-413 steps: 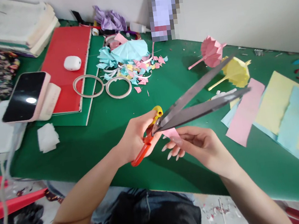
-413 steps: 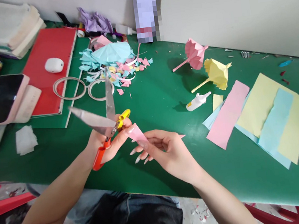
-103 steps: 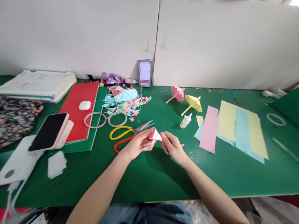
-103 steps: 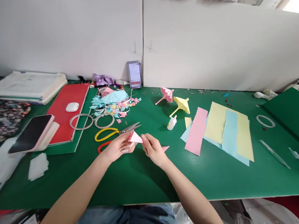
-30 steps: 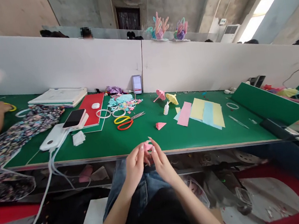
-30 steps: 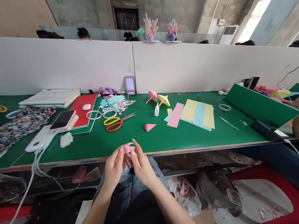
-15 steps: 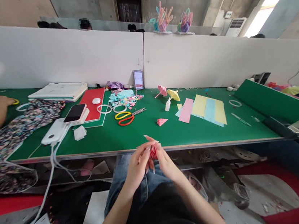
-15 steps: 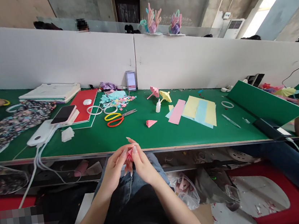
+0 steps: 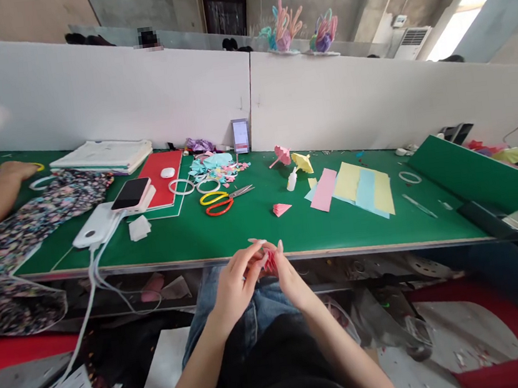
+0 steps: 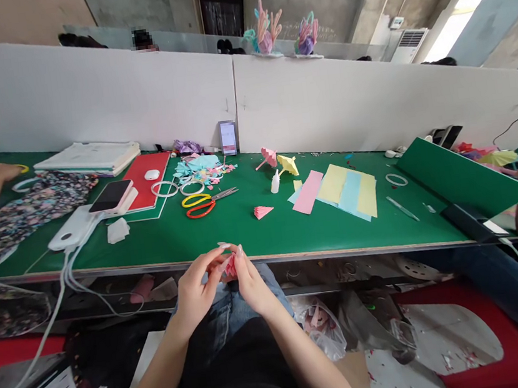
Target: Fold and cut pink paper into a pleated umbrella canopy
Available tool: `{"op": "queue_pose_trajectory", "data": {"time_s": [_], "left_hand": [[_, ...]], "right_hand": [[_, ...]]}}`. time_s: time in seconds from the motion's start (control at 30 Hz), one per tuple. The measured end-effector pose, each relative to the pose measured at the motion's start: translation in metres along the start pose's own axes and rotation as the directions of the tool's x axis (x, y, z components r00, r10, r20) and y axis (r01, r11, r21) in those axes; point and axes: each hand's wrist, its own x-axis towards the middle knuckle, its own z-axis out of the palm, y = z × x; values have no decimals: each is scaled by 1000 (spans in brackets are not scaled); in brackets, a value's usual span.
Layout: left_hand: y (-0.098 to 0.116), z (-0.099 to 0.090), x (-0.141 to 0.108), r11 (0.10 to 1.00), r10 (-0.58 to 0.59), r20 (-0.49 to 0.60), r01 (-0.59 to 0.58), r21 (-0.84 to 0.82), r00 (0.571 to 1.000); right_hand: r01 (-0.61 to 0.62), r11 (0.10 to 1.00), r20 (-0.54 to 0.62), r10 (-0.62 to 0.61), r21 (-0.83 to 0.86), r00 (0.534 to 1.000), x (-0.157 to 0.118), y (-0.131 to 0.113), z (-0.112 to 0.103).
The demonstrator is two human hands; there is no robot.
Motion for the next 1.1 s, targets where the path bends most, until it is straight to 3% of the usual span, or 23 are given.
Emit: {"op": "queue_pose_trajectory", "data": {"time_s": [0.2,0.4,0.57,0.8,0.97,1.1], "left_hand": [[-2,-8,2,994,103,126,-96,-56,987],[3,-13,5,976,-32,208,76,-205,978],[9,-16,8,888,-186,299,290,-357,936],[7,-11,8,849,-311,202,367,-381,929],[5,-9,9,824,-354,243,424,-377,903],[6,-11,11,730,-424,308,522,-441,852]], "right_hand": [[-49,994,8,49,94,999,3,0,-1],[-57,996,30,55,75,998,5,4,-5],[47,982,0,-47,-185,999,3,2,-8],[130,816,1,-156,-563,988,1,1,-10],[155,767,30,-174,-623,984,0,-2,-11],[130,756,18,-154,-641,988,-2,-4,-14]]}}
